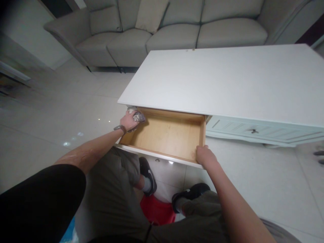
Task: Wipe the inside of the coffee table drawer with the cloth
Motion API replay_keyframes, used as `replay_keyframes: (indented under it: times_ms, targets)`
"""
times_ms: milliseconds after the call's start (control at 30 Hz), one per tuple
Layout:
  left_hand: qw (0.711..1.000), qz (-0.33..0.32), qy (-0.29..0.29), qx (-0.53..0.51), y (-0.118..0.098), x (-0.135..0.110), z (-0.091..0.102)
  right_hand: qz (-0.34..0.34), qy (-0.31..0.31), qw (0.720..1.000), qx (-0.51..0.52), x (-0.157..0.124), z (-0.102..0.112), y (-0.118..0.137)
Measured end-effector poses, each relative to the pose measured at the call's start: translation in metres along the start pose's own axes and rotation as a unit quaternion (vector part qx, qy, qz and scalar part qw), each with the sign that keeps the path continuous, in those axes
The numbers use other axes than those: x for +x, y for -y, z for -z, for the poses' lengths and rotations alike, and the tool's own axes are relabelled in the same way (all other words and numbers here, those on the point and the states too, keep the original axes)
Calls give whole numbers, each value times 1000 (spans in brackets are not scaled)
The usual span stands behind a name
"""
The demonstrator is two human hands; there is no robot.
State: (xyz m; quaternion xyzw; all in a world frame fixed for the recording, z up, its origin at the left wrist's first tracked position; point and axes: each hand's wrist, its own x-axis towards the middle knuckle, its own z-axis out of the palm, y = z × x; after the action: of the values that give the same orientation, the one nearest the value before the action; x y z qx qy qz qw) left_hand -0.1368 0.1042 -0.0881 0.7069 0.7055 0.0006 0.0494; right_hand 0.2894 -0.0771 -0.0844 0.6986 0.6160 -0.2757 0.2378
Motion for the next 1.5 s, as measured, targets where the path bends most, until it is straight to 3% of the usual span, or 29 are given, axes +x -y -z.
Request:
replay_keyframes:
  times_ms: [833, 1167, 1367, 1500]
  targets:
    - [1000, 1, -18, -15, -4, -4, 4, -5, 2, 1000, 3, -3, 1, 2]
    - [999, -9, 5, -42, 9, -4, 5, -11, 5, 1000, -14, -3, 4, 5]
    - [993, -12, 32, -109, 35, -16, 35, -11, 11, 1000, -19, -3, 8, 8]
    - [983, -136, 119, -45, 55, -22, 67, -11, 4, 1000, -20, -2, 7, 7]
